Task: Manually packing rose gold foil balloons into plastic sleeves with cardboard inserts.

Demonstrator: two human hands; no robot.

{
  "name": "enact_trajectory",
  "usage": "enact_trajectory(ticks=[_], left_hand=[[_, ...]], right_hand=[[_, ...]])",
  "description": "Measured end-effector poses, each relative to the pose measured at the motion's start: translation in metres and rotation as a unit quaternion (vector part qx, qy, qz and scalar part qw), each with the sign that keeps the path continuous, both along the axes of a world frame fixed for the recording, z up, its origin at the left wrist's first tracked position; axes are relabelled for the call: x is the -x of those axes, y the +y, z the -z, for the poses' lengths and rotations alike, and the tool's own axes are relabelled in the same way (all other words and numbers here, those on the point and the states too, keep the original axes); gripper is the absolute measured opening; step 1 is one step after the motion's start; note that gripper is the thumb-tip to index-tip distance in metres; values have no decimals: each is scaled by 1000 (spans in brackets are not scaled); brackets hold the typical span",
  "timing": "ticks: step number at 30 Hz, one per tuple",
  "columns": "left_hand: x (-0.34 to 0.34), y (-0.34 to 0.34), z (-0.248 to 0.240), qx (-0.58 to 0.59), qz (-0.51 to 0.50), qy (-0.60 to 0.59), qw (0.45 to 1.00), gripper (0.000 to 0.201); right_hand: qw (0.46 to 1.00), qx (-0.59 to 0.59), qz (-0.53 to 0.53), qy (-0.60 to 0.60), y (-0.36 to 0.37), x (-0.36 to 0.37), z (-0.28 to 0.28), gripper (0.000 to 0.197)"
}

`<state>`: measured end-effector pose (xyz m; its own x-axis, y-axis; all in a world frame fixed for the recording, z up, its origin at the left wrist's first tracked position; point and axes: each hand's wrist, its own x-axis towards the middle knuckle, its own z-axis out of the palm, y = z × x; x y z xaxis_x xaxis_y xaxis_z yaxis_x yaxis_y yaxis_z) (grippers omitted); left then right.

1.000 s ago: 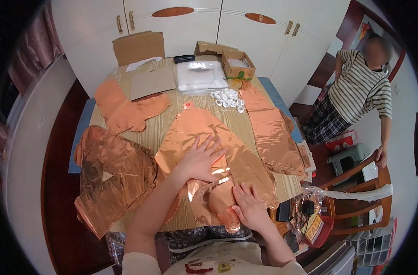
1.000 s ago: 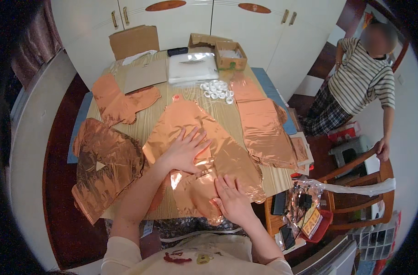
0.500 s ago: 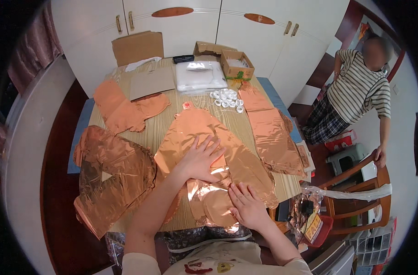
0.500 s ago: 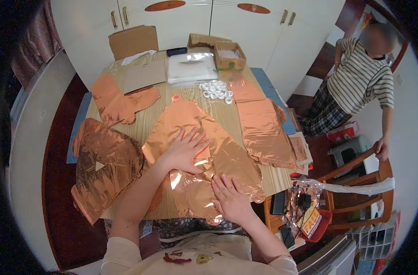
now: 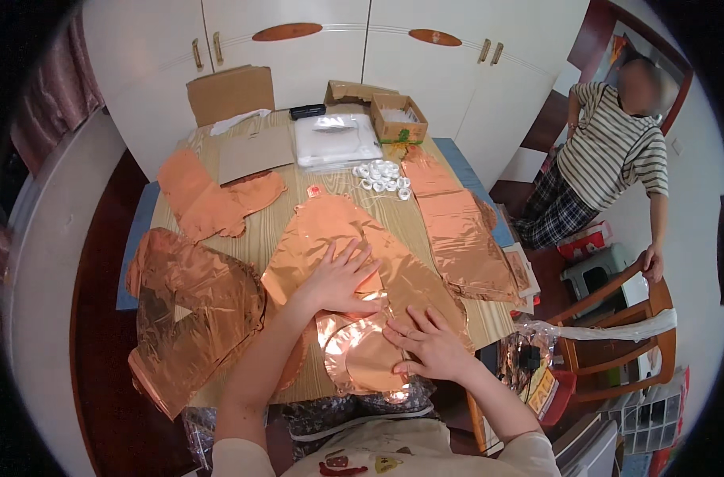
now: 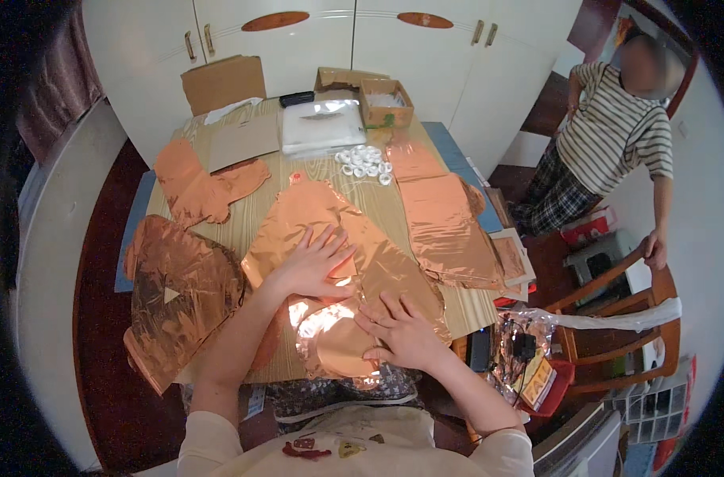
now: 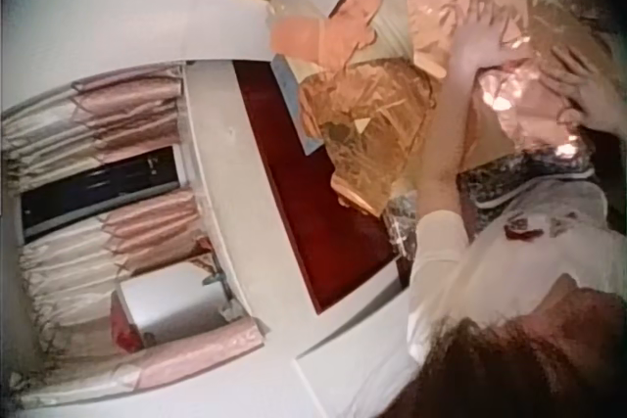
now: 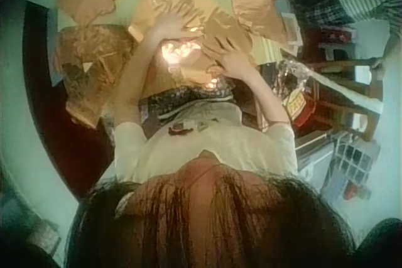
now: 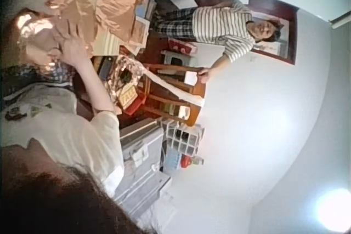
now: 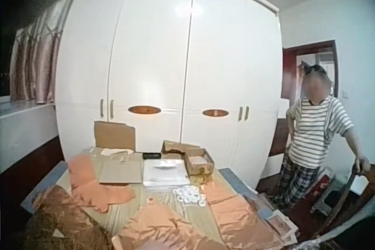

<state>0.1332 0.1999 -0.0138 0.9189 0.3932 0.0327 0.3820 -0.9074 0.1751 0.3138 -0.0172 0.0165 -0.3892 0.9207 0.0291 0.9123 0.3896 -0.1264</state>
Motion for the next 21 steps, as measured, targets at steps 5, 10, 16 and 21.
enact_trajectory(ticks=[5,10,16,21], left_hand=[[0,-7,-9,-30,12,25,999,121],[0,-8,-17,-17,12,50,999,127],[2,-14,-23,-45,21,23,998,123],[3,-13,-21,-38,51,40,997,105]], right_hand=[[998,31,-18,-53,10,-5,0,99],[993,72,-37,-89,23,-4,-6,117],[993,65,-44,-93,23,-6,-3,122],[987,112,-36,-106,23,-4,-11,118]])
